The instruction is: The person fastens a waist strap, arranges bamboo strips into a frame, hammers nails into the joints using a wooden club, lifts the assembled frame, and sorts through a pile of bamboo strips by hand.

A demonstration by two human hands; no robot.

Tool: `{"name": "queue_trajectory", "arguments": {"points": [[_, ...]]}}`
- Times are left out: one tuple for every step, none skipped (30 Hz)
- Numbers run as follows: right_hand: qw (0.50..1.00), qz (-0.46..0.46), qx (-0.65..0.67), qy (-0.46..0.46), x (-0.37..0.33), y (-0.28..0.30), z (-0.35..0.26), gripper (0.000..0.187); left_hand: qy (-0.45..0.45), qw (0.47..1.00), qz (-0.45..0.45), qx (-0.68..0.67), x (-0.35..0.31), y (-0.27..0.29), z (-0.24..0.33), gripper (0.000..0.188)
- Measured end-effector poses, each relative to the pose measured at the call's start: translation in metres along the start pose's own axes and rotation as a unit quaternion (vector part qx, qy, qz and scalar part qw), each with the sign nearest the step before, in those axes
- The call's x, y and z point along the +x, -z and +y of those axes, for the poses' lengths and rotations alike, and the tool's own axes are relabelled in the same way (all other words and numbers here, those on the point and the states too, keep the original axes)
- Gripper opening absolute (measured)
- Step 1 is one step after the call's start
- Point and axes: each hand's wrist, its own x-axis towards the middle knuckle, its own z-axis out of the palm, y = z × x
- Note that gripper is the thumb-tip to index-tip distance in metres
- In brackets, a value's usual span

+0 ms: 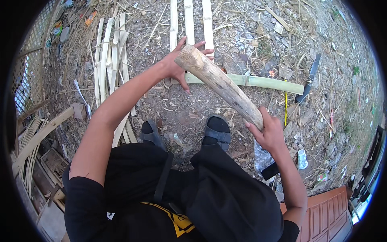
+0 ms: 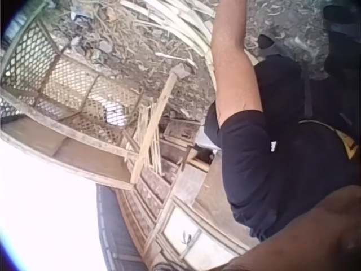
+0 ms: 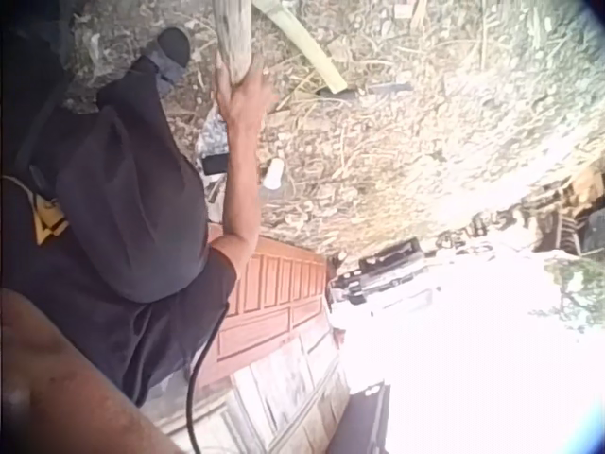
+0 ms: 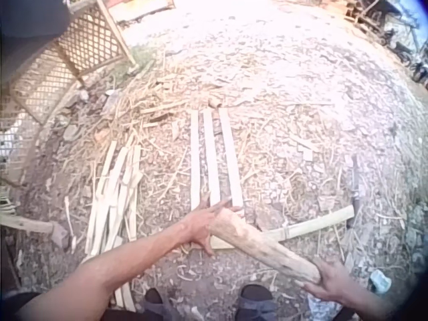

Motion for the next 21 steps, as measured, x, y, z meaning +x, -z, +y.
{"name": "queue_trajectory", "arguments": {"points": [[0.990, 0.084, 0.084, 0.079, -0.005, 0.001, -0.001, 0.048, 0.000, 1.000, -0.001, -0.001, -0.002, 0.000, 0.002, 0.149], [0.995, 0.056, 0.057, 0.059, -0.009, -0.007, 0.013, 0.047, -0.006, 1.000, 0.014, -0.002, 0.002, -0.001, 0.002, 0.148], [0.995, 0.059, 0.055, 0.057, -0.010, -0.012, 0.020, 0.047, -0.013, 0.999, 0.029, -0.002, 0.005, -0.002, 0.002, 0.147], [0.999, 0.039, 0.005, -0.004, -0.006, -0.017, 0.025, 0.046, -0.021, 0.999, 0.047, -0.007, 0.004, -0.005, 0.002, 0.147], [0.997, 0.018, -0.044, -0.065, -0.003, -0.019, 0.028, 0.046, -0.019, 0.999, 0.048, -0.004, 0.008, -0.006, -0.001, 0.147], [0.997, 0.051, 0.005, -0.053, -0.004, -0.019, 0.030, 0.047, 0.002, 0.999, 0.022, 0.031, 0.013, -0.006, -0.003, 0.148], [0.997, 0.044, 0.012, -0.056, -0.009, -0.020, 0.023, 0.047, 0.019, 0.998, -0.014, 0.058, 0.008, -0.008, 0.002, 0.149], [0.995, 0.084, 0.062, 0.012, -0.008, -0.015, 0.014, 0.047, 0.026, 0.999, -0.021, 0.030, 0.005, 0.000, -0.001, 0.152], [0.983, 0.123, 0.111, 0.080, -0.008, -0.013, 0.008, 0.048, 0.026, 0.999, -0.025, 0.029, -0.001, -0.002, 0.000, 0.152], [0.981, 0.143, 0.029, 0.130, -0.013, -0.011, 0.006, 0.046, 0.008, 1.000, 0.002, 0.019, -0.002, -0.001, 0.000, 0.153], [0.981, 0.147, 0.025, 0.126, -0.015, -0.017, 0.016, 0.046, -0.013, 0.999, 0.030, 0.011, 0.002, 0.000, 0.000, 0.153], [0.996, 0.063, -0.032, 0.051, -0.016, -0.029, 0.035, 0.044, -0.011, 0.999, 0.032, 0.007, 0.005, -0.001, 0.004, 0.154], [0.996, -0.022, -0.084, -0.015, -0.007, -0.032, 0.037, 0.042, -0.007, 0.999, 0.033, 0.011, 0.005, -0.002, 0.005, 0.154], [0.996, -0.027, -0.085, 0.001, -0.008, -0.030, 0.036, 0.041, -0.004, 1.000, 0.021, 0.009, 0.007, -0.003, 0.007, 0.154], [0.996, -0.025, -0.084, 0.006, -0.003, -0.025, 0.035, 0.041, -0.002, 1.000, 0.010, 0.007, 0.008, -0.004, 0.006, 0.154], [1.000, 0.001, -0.018, 0.013, -0.004, -0.018, 0.021, 0.044, -0.013, 0.999, 0.039, 0.012, 0.008, -0.002, -0.003, 0.152], [0.998, 0.028, 0.048, 0.018, -0.005, -0.016, 0.011, 0.047, -0.005, 0.999, 0.029, 0.019, 0.004, 0.005, -0.005, 0.152], [0.991, 0.059, 0.106, 0.063, -0.014, -0.022, 0.006, 0.048, -0.003, 0.998, 0.054, 0.027, -0.001, -0.008, -0.002, 0.153], [0.991, 0.061, 0.104, 0.059, -0.014, -0.023, 0.012, 0.048, -0.004, 0.996, 0.085, 0.036, 0.004, -0.017, 0.000, 0.153], [1.000, 0.024, -0.011, -0.007, -0.008, -0.028, 0.024, 0.045, -0.007, 0.996, 0.086, 0.038, 0.007, -0.013, 0.002, 0.153], [0.989, -0.015, -0.124, -0.074, -0.005, -0.028, 0.034, 0.043, -0.005, 0.998, 0.054, 0.020, 0.009, -0.010, 0.005, 0.154]]}}
